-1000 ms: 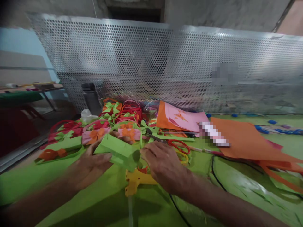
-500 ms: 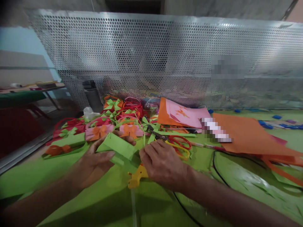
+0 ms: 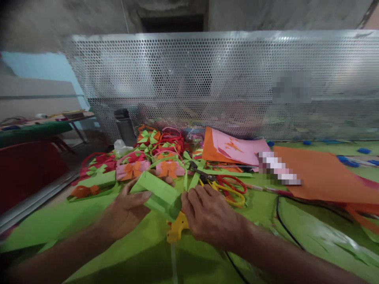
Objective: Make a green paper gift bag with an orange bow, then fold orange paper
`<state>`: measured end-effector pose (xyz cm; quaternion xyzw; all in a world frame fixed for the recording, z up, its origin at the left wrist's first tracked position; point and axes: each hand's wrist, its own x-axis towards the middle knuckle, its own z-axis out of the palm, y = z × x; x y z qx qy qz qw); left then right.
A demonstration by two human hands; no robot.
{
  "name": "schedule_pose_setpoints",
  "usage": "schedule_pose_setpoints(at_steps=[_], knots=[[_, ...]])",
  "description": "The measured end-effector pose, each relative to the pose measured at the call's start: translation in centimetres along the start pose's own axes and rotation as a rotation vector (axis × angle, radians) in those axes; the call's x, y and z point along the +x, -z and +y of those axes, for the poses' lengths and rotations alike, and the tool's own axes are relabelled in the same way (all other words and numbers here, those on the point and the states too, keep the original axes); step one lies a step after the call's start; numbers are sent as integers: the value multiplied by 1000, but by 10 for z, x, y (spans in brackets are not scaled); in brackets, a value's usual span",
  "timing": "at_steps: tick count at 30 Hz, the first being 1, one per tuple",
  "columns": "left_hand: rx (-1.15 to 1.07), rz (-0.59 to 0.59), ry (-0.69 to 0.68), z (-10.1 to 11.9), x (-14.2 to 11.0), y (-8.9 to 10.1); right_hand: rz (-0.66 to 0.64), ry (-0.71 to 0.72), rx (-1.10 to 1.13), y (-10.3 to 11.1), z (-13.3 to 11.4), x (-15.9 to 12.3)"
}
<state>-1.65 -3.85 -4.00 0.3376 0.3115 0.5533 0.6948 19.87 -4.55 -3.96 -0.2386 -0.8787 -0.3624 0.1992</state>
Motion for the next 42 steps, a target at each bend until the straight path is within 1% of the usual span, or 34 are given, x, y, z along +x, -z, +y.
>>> schedule_pose_setpoints(at_steps=[5,7,10,13,17,20,22,25,27,29,31,33,36,37,39,42], knots=[[-1,-100,-11,0,0,3,-7,-71,38,-6,1,-5],[0,-73,0,0,0,3,-4,-98,87,-7,2,-5],[-8,25,31,1,-1,3,-30,-187,213,-8,3,-5],[-12,43,43,2,-1,1,-43,-284,311,-7,3,-3],[18,-32,24,4,-4,-2,40,-414,429,-5,4,-1],[65,-102,0,5,-6,-5,35,-569,592,-1,6,3],[106,-104,-19,5,-7,-5,23,-667,696,2,8,5],[202,-69,-53,3,-8,-4,24,-789,836,3,10,7],[314,-46,-82,2,-8,-2,36,-847,914,1,11,7],[462,-6,-122,2,-10,-2,47,-889,937,-2,13,7],[620,25,-178,3,-12,-3,35,-924,915,-5,15,6],[760,-18,-256,3,-14,-5,-28,-963,935,-9,15,6],[891,-130,-385,1,-18,-9,-155,-1008,1118,-11,13,7],[918,-146,-417,1,-20,-10,-165,-1007,1179,-11,11,7],[963,-141,-472,0,-21,-13,-113,-980,1238,-10,6,9],[1023,-167,-529,0,-20,-15,2,-933,1219,-4,-3,10]])
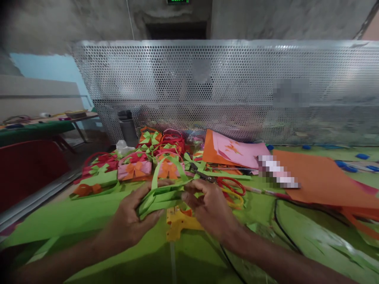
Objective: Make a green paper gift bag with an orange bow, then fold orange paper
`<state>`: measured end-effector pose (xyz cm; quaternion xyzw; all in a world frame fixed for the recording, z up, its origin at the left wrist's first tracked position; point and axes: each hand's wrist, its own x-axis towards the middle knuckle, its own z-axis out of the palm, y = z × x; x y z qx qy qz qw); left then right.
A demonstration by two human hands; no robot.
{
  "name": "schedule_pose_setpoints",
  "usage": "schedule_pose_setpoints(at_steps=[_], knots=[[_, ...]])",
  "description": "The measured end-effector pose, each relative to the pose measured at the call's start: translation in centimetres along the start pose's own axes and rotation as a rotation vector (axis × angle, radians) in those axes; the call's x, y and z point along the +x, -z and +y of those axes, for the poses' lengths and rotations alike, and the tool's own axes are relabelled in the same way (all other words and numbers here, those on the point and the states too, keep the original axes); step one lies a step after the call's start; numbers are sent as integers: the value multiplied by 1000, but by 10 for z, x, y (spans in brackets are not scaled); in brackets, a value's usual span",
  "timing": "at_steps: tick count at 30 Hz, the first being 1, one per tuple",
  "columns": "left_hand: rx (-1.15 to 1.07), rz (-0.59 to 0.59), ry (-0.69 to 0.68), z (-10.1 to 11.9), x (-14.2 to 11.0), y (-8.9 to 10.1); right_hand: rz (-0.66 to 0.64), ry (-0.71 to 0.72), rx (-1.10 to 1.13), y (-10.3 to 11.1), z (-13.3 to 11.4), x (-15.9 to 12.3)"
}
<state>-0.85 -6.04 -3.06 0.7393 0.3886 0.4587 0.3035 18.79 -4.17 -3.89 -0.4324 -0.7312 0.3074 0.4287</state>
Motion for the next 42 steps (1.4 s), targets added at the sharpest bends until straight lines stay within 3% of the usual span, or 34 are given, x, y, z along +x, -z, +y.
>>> schedule_pose_setpoints(at_steps=[5,8,13,17,20,23,26,28,31,35,42], knots=[[128,-74,-114,-3,2,-3,-12,147,1,-8,-8,-10],[214,-91,-176,-3,1,-5,53,169,-22,-10,-11,-11],[225,-126,-158,-3,0,-5,141,305,-164,-10,-15,-12],[216,-151,-127,-7,1,-8,114,390,-161,-12,-19,-15],[195,-162,-129,-7,2,-9,23,316,-217,-10,-23,-16],[180,-177,-119,-7,2,-9,-176,100,-226,-4,-29,-15],[155,-190,-108,-7,2,-10,-401,-103,-19,-1,-33,-12],[101,-180,-88,-7,3,-10,-481,-198,141,-2,-32,-10],[-136,-163,27,-6,7,-9,-466,-307,289,-5,-29,-8],[-491,-238,170,-11,6,-6,-396,-337,368,-8,-26,-7],[-546,-276,158,-27,-4,-4,-339,-353,407,-10,-27,-10]])
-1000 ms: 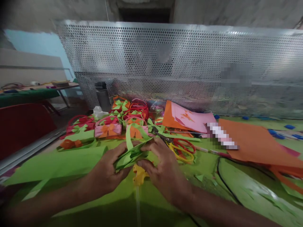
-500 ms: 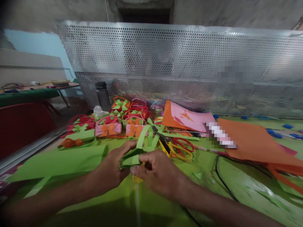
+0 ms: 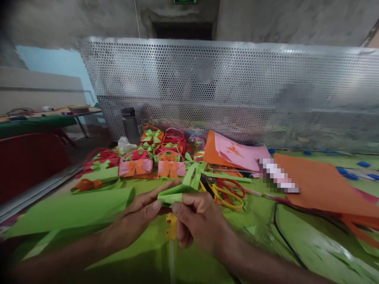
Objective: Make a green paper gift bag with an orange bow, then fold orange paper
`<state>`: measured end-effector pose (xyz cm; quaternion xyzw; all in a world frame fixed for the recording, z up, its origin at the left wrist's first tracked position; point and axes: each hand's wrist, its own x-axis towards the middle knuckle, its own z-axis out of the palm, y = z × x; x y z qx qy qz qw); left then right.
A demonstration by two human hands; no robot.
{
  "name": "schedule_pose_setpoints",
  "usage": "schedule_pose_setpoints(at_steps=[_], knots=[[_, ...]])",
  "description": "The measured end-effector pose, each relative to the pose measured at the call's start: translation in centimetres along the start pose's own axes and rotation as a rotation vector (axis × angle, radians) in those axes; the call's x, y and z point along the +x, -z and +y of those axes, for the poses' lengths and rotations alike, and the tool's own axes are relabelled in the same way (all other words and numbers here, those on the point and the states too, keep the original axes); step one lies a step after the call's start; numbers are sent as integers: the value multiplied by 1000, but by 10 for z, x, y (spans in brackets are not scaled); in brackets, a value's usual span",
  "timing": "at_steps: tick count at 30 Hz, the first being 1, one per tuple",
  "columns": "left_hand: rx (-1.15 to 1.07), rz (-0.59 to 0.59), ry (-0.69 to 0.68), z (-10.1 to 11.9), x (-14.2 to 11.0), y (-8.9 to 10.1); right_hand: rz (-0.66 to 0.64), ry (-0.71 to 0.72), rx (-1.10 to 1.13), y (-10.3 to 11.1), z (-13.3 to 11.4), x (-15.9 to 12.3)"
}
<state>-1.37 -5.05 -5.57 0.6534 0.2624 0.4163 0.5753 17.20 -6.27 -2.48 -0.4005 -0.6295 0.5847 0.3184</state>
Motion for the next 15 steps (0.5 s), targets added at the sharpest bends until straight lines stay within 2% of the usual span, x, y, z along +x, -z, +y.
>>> schedule_pose_setpoints(at_steps=[4,7,10,15], knots=[[79,-51,38,3,-1,-1,-27,-101,60,-7,5,0],[115,-29,36,3,-1,-2,-28,-174,140,-10,10,0],[154,11,21,1,-1,-2,-49,-194,175,-11,14,0],[200,11,35,-3,-3,-3,-77,-187,179,-11,16,0]])
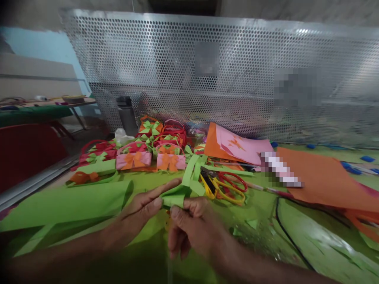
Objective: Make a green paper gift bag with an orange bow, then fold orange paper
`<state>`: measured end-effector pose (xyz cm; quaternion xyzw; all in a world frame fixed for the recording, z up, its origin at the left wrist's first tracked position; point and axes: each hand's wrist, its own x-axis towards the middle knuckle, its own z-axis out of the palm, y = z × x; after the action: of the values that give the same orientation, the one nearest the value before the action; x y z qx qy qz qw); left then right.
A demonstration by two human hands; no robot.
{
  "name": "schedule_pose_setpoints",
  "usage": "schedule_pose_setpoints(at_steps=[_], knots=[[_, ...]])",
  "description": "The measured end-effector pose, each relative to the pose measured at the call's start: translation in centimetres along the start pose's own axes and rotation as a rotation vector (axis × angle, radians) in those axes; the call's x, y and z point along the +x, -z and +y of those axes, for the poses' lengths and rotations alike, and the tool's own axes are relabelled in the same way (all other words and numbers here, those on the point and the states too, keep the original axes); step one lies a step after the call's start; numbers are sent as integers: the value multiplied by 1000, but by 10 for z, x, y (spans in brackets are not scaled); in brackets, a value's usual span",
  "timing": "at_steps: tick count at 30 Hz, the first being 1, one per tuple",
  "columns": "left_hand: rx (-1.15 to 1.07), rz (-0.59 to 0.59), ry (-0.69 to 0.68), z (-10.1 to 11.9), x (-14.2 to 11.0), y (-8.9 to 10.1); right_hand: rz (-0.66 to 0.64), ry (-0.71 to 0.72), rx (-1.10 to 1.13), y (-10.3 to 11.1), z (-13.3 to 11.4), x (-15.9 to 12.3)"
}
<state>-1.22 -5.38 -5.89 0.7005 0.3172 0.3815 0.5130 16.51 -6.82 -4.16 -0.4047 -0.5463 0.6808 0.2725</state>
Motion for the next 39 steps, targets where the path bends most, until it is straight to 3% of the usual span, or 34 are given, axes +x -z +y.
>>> schedule_pose_setpoints(at_steps=[17,21,31,34,39], knots=[[27,41,-4,3,1,-3,27,58,-37,4,5,3],[77,96,-16,0,4,-3,69,133,-58,6,3,2],[284,204,-2,-4,4,-5,63,129,-35,10,6,6],[295,232,77,0,3,-6,71,110,-32,9,6,7],[86,188,261,0,2,-7,90,110,-14,6,8,6]])
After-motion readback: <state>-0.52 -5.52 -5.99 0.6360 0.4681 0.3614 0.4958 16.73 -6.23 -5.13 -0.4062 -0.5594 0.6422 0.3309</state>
